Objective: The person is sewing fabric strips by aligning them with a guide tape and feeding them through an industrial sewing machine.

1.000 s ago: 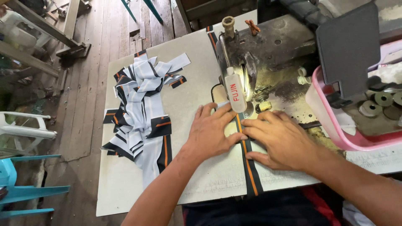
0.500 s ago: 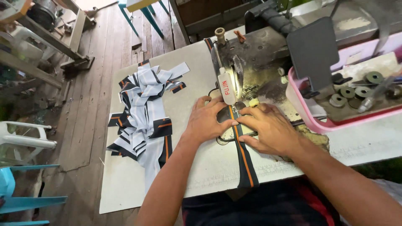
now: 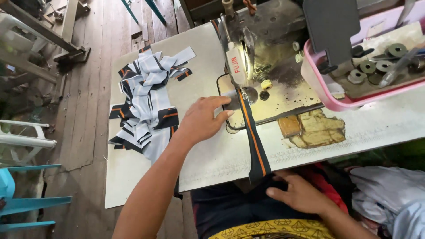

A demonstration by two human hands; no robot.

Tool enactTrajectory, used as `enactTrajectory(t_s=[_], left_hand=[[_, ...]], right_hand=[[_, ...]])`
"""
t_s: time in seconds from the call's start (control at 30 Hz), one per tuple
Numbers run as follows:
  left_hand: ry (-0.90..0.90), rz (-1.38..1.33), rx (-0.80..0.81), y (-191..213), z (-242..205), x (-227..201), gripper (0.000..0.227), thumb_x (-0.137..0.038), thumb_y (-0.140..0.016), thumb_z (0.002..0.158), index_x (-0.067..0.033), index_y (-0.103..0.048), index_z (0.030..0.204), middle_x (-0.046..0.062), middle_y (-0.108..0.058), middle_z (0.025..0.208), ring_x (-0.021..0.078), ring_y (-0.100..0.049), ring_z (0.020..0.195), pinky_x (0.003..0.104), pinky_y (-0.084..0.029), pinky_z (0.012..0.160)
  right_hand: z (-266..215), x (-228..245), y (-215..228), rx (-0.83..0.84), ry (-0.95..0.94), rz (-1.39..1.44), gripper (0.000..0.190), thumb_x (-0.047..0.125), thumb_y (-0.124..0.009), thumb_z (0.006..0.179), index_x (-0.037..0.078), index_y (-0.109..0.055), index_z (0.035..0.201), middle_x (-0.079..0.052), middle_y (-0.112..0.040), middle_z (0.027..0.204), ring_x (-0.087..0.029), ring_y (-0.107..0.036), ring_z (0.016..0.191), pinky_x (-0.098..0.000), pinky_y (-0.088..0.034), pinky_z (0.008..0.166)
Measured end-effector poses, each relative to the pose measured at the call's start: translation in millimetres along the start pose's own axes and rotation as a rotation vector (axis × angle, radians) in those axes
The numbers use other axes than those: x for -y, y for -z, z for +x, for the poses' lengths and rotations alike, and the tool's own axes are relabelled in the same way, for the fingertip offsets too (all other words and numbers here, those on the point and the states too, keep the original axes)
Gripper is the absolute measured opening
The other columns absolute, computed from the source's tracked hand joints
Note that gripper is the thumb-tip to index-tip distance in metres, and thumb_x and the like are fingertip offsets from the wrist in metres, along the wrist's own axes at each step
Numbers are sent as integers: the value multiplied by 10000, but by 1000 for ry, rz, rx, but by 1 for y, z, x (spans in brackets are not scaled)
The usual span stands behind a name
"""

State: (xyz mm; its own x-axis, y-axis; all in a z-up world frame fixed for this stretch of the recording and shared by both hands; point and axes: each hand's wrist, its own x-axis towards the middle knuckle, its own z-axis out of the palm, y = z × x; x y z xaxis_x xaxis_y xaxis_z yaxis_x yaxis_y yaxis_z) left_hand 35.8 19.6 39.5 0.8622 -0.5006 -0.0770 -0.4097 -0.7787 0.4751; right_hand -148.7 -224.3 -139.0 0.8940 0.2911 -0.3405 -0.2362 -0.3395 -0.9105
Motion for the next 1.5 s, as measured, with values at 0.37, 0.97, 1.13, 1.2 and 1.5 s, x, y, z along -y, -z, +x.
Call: enactTrajectory(t_s=[0.37,0.97,1.13,1.2,1.5], left_hand=[[-75,-113,-102,-8,-42,-17,381,-313,-566,974,-154,-650,1310,5,-634,1404,255,-555,1291,445,-437,1042],[-375,213,-418,-79,-38,-8,470,-459,-674,935,-127,-680,1269,11,-627,1398,353,-557,1212,478,-498,922],[-394,239,-435,-79,-37,-11,497,-480,-717,903,-125,-693,1251,-2,-633,1382,357,-561,1195,475,-497,918],[-354,266,-394,-77,-40,-14,591,-549,-700,876,-124,-678,1286,2,-599,1421,357,-542,1196,481,-482,904],[-355,293,-394,-71,-43,-19,615,-567,-695,866,-124,-682,1293,10,-603,1424,354,-551,1211,470,-466,934]], right_hand=[[-67,124,27,-334,733,-563,301,235,-671,889,112,-540,647,-11,-548,640,-192,-526,555,-348,-419,521],[-49,63,-19,-300,784,-675,337,237,-672,942,139,-489,677,-15,-529,693,-224,-511,602,-355,-418,581],[-35,53,-17,-299,758,-792,357,275,-680,946,145,-519,655,-19,-535,665,-247,-531,598,-384,-422,584],[-29,49,-11,-147,653,-909,359,399,-652,963,165,-634,691,-1,-602,721,-274,-585,672,-449,-422,576],[2,158,69,-332,854,-793,156,305,-704,905,172,-734,980,27,-710,958,-236,-611,761,-359,-484,622]])
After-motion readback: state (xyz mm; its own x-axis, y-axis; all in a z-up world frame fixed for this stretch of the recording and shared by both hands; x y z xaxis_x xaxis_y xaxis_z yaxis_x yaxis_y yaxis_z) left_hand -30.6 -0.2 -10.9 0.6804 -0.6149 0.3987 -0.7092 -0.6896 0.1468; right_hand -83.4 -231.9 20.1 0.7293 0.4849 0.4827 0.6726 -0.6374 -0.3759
